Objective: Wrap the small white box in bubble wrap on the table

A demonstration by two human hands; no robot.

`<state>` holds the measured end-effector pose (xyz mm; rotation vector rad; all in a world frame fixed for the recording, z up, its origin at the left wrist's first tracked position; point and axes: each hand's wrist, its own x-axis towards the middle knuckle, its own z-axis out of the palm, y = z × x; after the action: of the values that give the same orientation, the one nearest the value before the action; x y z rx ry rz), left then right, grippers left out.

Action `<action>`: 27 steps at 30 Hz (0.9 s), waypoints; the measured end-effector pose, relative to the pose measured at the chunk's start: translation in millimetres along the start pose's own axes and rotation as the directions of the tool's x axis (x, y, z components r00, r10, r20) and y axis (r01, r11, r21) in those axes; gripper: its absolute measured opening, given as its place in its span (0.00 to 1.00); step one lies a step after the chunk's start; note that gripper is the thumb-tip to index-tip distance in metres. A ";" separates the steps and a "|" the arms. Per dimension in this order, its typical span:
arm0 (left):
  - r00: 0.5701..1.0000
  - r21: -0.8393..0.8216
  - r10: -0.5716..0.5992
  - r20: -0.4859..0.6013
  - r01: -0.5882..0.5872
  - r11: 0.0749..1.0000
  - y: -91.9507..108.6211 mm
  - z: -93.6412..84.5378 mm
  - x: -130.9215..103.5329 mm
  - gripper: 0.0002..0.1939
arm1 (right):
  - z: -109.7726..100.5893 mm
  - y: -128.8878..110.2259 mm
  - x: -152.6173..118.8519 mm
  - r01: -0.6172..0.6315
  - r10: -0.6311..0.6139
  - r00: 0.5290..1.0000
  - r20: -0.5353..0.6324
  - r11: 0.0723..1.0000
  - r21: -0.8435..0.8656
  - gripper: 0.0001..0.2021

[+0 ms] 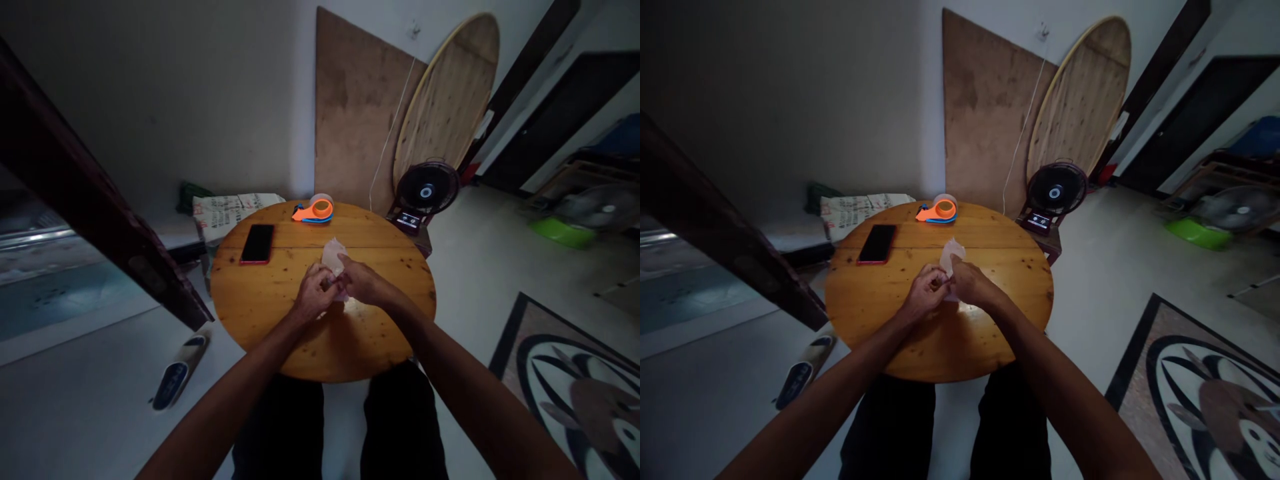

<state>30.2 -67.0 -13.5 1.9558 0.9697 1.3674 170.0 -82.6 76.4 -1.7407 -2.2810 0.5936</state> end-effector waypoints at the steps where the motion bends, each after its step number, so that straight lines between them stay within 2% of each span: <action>1: 1.000 0.010 -0.002 0.009 0.001 1.000 -0.8 0.8 0.4 0.07 | -2.6 -2.0 2.2 -0.001 0.001 1.000 0.029 1.000 -0.019 0.25; 5: 0.999 0.046 0.013 0.048 -0.016 0.999 -4.5 1.8 0.5 0.06 | -7.2 -1.5 13.1 -0.008 0.014 0.996 0.093 0.998 -0.067 0.26; 7: 0.998 0.073 0.030 0.060 -0.035 0.997 -5.8 1.8 0.0 0.05 | -8.7 2.9 18.1 -0.003 0.006 0.994 0.105 1.000 -0.029 0.26; 11: 0.998 0.162 0.011 0.056 -0.020 0.987 -3.5 1.9 -1.5 0.03 | -19.0 20.3 21.2 -0.031 0.004 0.996 0.093 0.956 0.293 0.23; 14: 0.997 0.255 -0.023 0.069 0.005 0.967 4.3 1.1 -1.9 0.02 | -28.9 41.6 17.4 -0.003 0.035 0.997 -0.063 0.896 0.444 0.19; 16: 0.994 0.325 -0.063 0.094 0.029 0.945 11.0 -0.5 0.3 0.02 | -30.6 57.0 14.7 0.048 0.009 0.991 -0.137 0.910 0.412 0.17; 18: 0.984 0.380 -0.101 0.148 0.038 0.924 16.8 -3.1 5.7 0.02 | -26.6 70.2 14.5 0.150 -0.095 0.977 -0.189 0.941 0.304 0.19; 20: 0.965 0.396 -0.124 0.232 0.023 0.918 20.3 -6.4 13.9 0.03 | -18.6 80.1 18.6 0.275 -0.234 0.942 -0.242 0.949 0.154 0.21; 23: 0.922 0.338 -0.152 0.355 0.026 0.941 20.8 -10.5 26.9 0.03 | -5.2 89.4 32.6 0.387 -0.378 0.889 -0.260 0.922 -0.018 0.21; 27: 0.877 0.227 -0.201 0.437 0.109 0.968 16.5 -11.5 35.4 0.03 | 8.4 98.4 55.7 0.422 -0.419 0.863 -0.282 0.905 -0.054 0.13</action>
<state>31.1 -47.5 22.2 2.1540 1.0270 0.6871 236.8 -9.1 21.7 -1.1647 -2.3274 0.2426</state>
